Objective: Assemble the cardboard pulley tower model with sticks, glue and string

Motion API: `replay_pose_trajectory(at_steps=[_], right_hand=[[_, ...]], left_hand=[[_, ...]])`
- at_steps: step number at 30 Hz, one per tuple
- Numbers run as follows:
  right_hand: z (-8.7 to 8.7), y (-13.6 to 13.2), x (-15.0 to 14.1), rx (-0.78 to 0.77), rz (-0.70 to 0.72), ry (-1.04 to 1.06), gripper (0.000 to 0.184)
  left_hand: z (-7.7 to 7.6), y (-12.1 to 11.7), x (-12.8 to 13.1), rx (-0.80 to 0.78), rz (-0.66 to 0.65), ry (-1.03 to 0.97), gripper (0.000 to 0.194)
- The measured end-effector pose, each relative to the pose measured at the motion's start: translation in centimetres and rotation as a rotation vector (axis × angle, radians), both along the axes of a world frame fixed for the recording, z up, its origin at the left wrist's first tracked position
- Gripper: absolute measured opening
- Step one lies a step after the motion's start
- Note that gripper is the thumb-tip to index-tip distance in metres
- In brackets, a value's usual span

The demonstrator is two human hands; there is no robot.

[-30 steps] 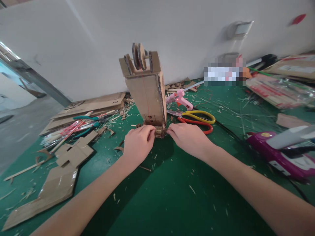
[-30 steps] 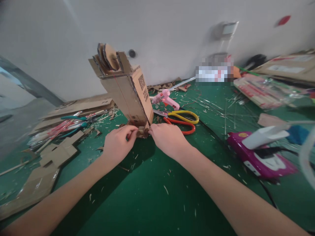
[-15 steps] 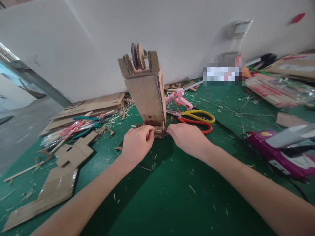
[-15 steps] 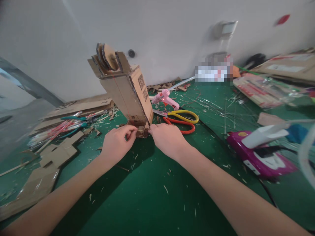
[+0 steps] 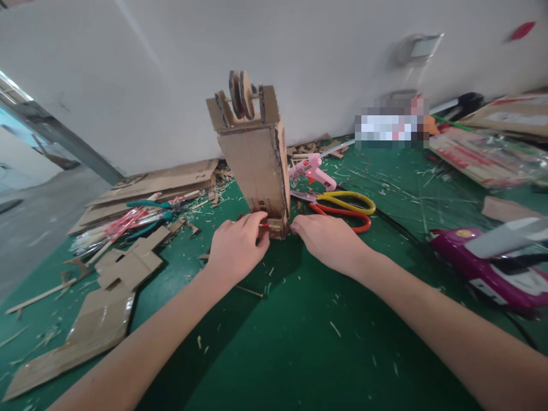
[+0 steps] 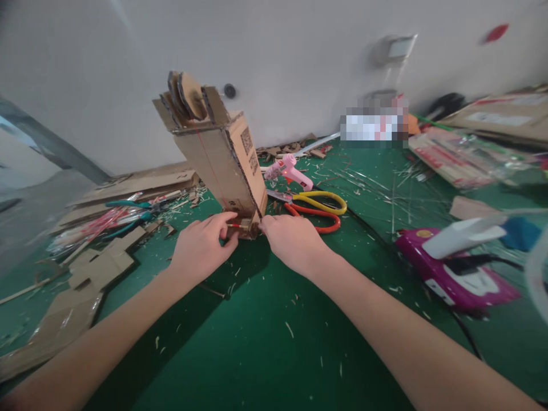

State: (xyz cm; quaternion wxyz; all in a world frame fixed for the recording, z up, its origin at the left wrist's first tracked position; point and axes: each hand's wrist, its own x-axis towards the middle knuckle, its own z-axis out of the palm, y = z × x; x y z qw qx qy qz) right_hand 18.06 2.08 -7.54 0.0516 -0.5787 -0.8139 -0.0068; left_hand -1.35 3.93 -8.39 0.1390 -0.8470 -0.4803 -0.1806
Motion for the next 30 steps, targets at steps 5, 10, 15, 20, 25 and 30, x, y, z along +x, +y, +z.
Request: replay_pose_trajectory(at_steps=[5, 10, 15, 20, 25, 30], right_hand=[[0.14, -0.26, 0.01, 0.016, 0.052, 0.031, 0.031], [0.12, -0.32, -0.04, 0.043, 0.075, 0.025, 0.031], [0.03, -0.20, -0.05, 0.049, 0.081, 0.011, 0.029], [0.15, -0.26, -0.11, 0.035, 0.066, 0.012, 0.031], [0.19, -0.27, -0.18, 0.028, 0.056, 0.017, 0.030], [0.13, -0.22, -0.17, 0.032, 0.071, 0.013, 0.030]], left_hand=[[0.03, -0.02, 0.05, 0.032, 0.005, 0.036, 0.023], [-0.20, 0.14, 0.09, 0.070, -0.026, 0.064, 0.014], [-0.57, 0.29, 0.12, 0.109, -0.027, 0.081, 0.013], [-0.71, 0.32, 0.00, 0.125, -0.041, 0.079, 0.016], [-0.70, 0.28, -0.09, 0.138, -0.061, 0.076, 0.018], [-0.72, 0.33, -0.13, 0.142, -0.074, 0.076, 0.018]])
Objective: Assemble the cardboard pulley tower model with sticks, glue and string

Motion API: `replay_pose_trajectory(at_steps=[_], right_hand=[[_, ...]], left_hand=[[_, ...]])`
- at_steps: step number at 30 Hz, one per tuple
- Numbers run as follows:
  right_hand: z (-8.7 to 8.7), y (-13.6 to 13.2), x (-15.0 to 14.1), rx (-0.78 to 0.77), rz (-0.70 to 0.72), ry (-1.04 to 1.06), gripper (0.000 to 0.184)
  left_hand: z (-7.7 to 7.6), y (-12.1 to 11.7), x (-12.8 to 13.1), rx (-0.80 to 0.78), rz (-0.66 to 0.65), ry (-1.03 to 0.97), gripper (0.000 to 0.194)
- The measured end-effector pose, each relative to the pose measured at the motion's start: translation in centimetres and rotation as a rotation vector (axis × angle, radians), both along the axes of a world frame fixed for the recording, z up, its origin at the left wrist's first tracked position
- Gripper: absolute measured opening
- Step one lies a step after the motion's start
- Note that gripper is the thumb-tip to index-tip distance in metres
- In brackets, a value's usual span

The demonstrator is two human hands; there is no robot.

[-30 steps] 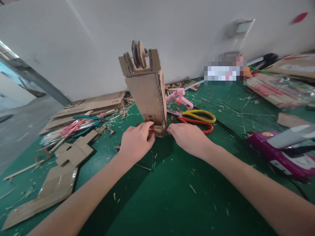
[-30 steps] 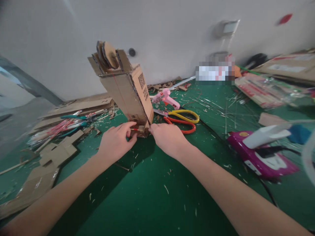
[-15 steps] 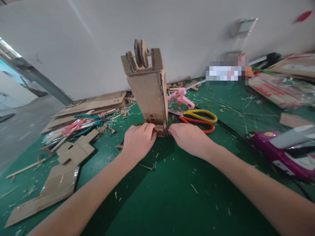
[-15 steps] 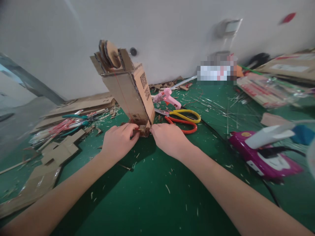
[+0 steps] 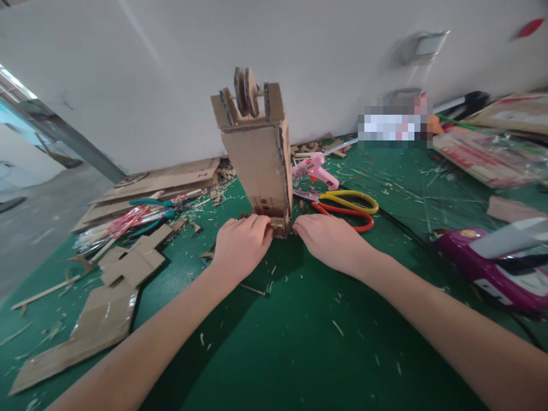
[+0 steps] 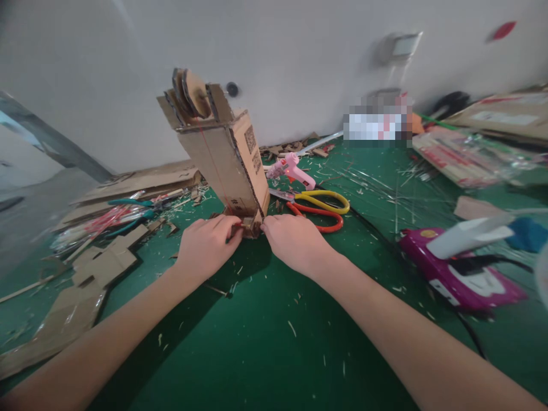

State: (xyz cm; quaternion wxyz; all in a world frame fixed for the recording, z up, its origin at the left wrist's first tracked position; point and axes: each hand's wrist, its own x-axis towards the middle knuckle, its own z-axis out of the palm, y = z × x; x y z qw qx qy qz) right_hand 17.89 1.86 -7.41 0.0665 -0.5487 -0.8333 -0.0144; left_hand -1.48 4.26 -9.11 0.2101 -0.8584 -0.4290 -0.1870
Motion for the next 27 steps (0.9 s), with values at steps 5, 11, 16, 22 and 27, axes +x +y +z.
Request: replay_pose_trajectory(at_steps=[5, 11, 16, 22, 27], right_hand=[[0.02, 0.00, 0.01, -0.005, -0.003, -0.002, 0.031], [0.05, -0.04, 0.01, 0.002, 0.000, -0.003, 0.030], [0.11, -0.08, 0.02, 0.002, 0.003, -0.001, 0.030], [0.15, -0.04, -0.04, -0.010, -0.003, -0.003, 0.031], [0.15, -0.02, -0.10, -0.018, -0.008, 0.005, 0.032]], left_hand=[[-0.11, -0.01, -0.03, 0.013, -0.009, 0.001, 0.021], [0.07, -0.19, 0.05, -0.001, -0.018, -0.010, 0.021], [-0.01, 0.01, -0.08, 0.018, -0.020, 0.011, 0.021], [-0.17, 0.10, -0.18, 0.047, -0.027, 0.008, 0.023], [-0.16, -0.03, -0.15, 0.033, -0.038, -0.014, 0.022]])
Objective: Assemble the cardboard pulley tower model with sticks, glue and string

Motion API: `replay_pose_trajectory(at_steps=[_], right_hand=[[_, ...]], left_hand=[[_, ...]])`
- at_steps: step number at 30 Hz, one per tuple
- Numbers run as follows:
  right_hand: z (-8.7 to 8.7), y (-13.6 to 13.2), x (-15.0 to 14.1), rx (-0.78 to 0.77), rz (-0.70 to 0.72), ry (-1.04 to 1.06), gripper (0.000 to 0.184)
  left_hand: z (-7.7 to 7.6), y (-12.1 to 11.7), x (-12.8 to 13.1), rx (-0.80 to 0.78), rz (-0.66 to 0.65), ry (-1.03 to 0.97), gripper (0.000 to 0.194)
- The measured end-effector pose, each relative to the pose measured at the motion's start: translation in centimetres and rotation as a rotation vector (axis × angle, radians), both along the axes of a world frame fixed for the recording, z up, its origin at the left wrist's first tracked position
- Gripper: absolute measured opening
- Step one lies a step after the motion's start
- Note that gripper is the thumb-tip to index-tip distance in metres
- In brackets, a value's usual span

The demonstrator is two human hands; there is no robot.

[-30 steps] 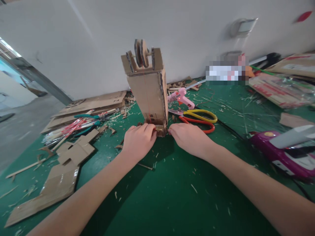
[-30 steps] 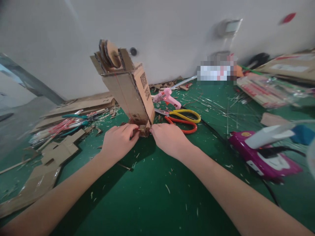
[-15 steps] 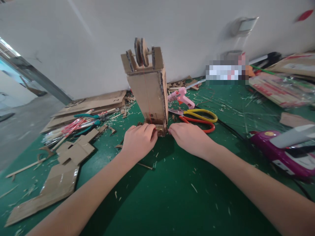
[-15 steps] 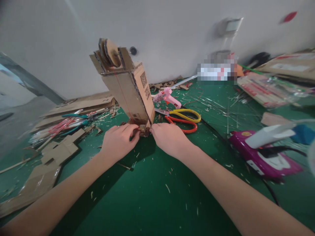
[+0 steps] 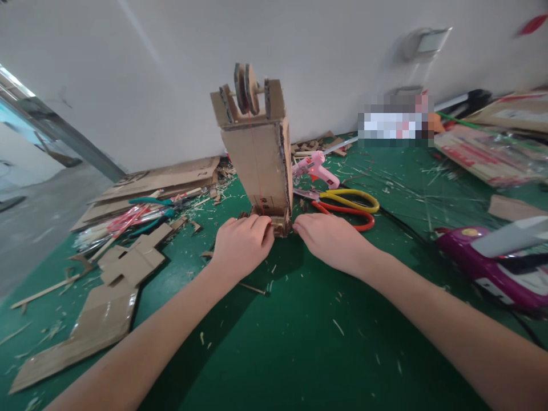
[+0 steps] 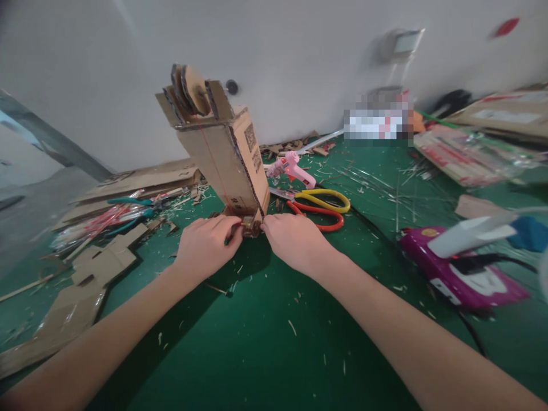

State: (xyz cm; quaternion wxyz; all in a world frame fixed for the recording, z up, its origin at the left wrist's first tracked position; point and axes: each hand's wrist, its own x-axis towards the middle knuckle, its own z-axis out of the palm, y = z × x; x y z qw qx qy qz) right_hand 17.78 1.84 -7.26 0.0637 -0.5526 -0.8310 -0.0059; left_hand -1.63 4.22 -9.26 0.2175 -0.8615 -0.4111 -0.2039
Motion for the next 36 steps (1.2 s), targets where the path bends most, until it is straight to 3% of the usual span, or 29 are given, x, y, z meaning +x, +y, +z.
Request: replay_pose_trajectory(at_steps=[15, 24, 36], right_hand=[[0.1, 0.0, 0.0, -0.007, 0.009, 0.015, 0.030], [-0.6, 0.1, 0.2, 0.057, 0.040, 0.045, 0.027], [-0.6, 0.1, 0.1, 0.046, 0.014, 0.081, 0.025]], left_hand=[[0.0, 0.3, -0.1, 0.001, -0.004, 0.015, 0.022], [2.2, -0.3, 0.4, -0.236, 0.148, 0.002, 0.018], [2.7, 0.0, 0.4, -0.322, 0.086, -0.066, 0.012]])
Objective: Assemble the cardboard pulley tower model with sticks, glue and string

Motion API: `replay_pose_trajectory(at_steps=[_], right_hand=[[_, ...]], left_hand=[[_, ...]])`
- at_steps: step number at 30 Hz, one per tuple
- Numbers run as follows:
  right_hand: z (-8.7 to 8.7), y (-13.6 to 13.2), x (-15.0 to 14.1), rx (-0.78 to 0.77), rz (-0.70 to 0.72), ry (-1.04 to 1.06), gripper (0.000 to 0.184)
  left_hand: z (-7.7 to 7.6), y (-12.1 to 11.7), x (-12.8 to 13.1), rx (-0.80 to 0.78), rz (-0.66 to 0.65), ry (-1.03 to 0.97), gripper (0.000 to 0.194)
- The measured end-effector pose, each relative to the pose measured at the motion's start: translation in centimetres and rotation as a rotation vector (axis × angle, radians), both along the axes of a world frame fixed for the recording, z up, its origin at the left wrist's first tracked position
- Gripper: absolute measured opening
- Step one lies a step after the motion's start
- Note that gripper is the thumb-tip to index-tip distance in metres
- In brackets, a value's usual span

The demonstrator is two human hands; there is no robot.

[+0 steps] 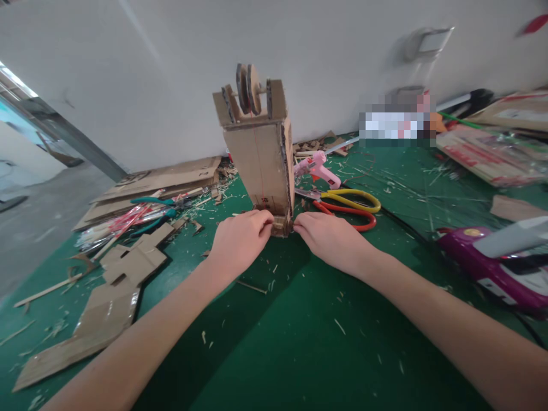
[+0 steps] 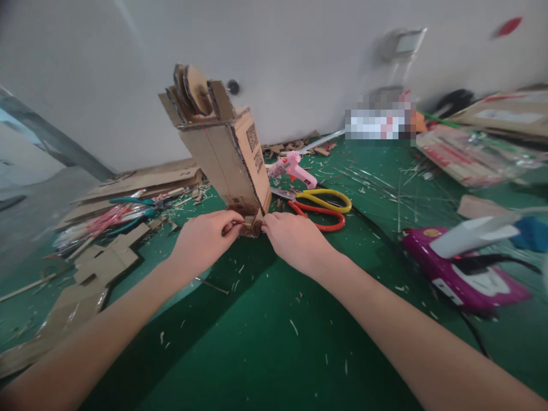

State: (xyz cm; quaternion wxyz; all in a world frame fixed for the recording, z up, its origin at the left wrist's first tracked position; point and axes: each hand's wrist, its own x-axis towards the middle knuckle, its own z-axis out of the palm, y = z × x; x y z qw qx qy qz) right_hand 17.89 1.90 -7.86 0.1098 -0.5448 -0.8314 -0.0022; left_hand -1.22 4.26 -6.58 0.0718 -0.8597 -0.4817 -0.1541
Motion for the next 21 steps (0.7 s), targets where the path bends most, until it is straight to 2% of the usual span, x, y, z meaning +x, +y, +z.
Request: replay_pose_trajectory(at_steps=[5, 13, 21], right_hand=[[-0.2, 0.2, 0.0, 0.010, 0.010, 0.001, 0.024], [-0.3, 0.1, 0.1, 0.028, 0.013, -0.007, 0.025], [-0.2, 0.2, 0.1, -0.024, 0.000, 0.040, 0.025]], left_hand=[[-0.1, 0.0, -0.1, 0.051, -0.046, -0.014, 0.011], [-1.0, 0.0, -0.2, 0.135, -0.051, 0.027, 0.010], [-1.2, 0.4, -1.1, 0.397, -0.268, 0.303, 0.017]])
